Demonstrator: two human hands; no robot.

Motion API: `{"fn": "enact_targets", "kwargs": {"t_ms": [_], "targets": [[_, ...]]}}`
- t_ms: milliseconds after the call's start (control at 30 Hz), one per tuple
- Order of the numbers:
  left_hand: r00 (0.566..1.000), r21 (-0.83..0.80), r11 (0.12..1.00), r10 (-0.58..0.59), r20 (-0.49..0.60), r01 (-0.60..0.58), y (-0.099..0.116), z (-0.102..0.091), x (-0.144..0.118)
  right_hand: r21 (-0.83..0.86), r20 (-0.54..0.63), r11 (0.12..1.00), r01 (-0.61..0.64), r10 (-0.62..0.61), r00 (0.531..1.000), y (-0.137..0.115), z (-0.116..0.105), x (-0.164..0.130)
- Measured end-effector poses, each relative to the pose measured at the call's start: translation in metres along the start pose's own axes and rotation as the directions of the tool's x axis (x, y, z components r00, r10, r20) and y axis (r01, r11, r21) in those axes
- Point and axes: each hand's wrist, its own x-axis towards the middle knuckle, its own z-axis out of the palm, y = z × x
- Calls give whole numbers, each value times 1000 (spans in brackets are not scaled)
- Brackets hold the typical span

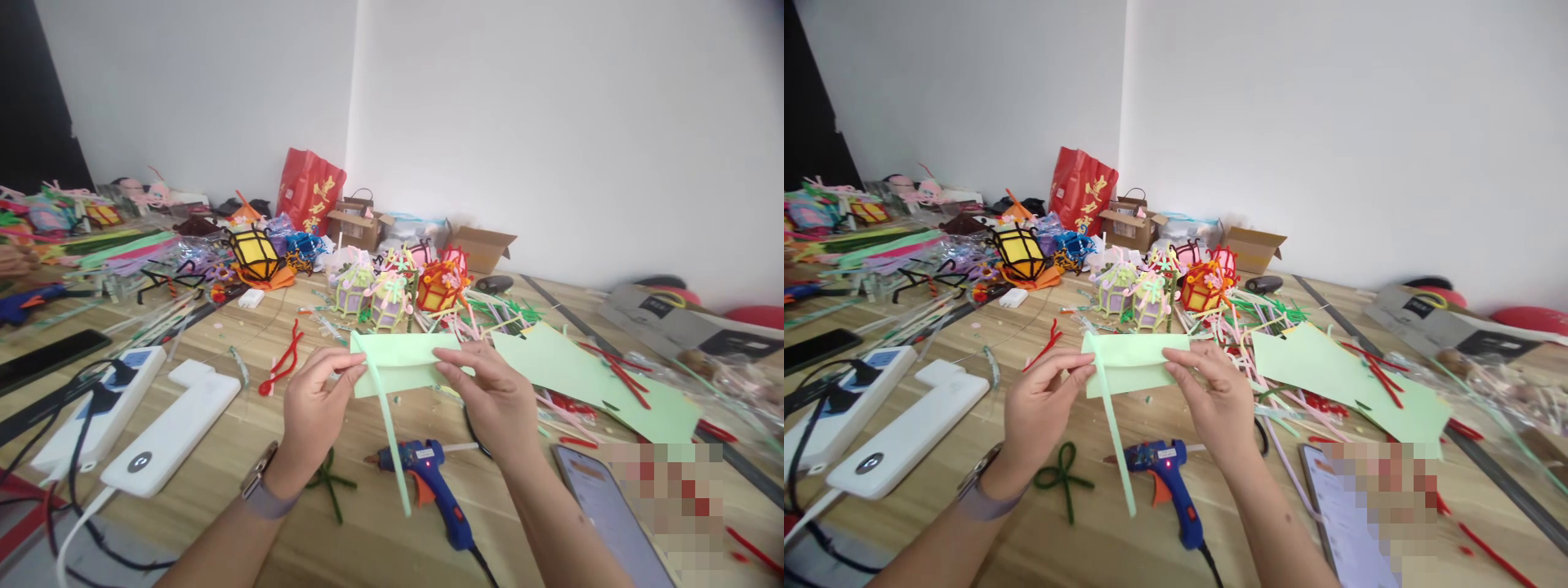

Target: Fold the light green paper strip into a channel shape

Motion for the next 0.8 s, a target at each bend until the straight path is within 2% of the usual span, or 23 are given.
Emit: {"fn": "enact_targets", "kwargs": {"t_ms": [233, 567, 700, 800], "targets": [[998, 50, 997, 60, -1, -60, -3, 0, 2, -35, 28, 999, 8, -7, 1000, 4, -1, 0], [995, 101, 990, 102, -16, -100, -4, 2, -1, -74, 8, 996, 57, -56, 998, 10, 6, -1], [996, 102, 991, 90, -13, -88, -6, 5, -2, -189, -40, 976, 105, -114, 993, 10, 11, -4], [995, 116, 988, 100, -19, -97, -3, 7, -5, -360, -64, 915, 180, -217, 974, 3, 17, -8]]}}
